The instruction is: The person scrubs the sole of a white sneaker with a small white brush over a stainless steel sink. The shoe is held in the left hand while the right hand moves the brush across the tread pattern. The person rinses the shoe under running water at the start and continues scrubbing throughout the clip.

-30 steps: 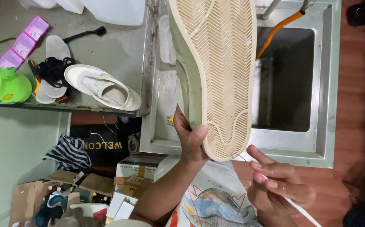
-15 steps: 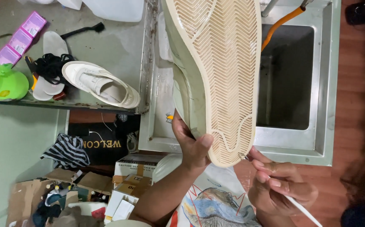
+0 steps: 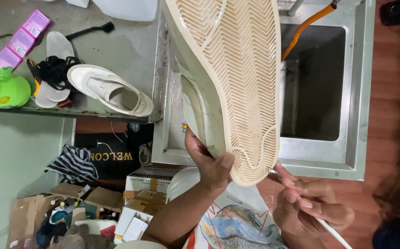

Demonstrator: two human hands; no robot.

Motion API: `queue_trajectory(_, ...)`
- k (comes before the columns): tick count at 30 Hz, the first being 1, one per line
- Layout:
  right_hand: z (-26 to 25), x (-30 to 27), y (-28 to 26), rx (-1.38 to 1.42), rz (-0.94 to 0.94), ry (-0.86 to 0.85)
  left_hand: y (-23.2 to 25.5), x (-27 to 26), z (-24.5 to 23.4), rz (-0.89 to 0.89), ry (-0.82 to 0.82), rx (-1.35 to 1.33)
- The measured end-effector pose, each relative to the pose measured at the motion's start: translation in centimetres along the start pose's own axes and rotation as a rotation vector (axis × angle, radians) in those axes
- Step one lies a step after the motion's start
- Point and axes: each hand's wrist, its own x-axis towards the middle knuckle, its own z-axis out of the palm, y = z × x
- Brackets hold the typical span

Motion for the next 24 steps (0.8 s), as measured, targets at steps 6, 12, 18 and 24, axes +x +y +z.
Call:
queue_trajectory(6,-2.6,0.6,0.2,0.265,0.055,-0.188,2.0,1.5,2.2,-0.028,0.028,0.04)
queue_trajectory(12,-4.8,-0.1,0.8,0.35,0.153,-0.171,2.8,2.7,3.2,0.061,-0.011,0.036)
queue_trajectory(18,-0.3,1.5,-1.4,0.011,0.179,0.011,2.9,2.3,3.5,0.111,-0.009,0.081)
queue_trajectory(24,-0.6,1.7,-1.2,-0.002,0.171,-0.001,4.1,3.0,4.8,0.052,0.02,0.052)
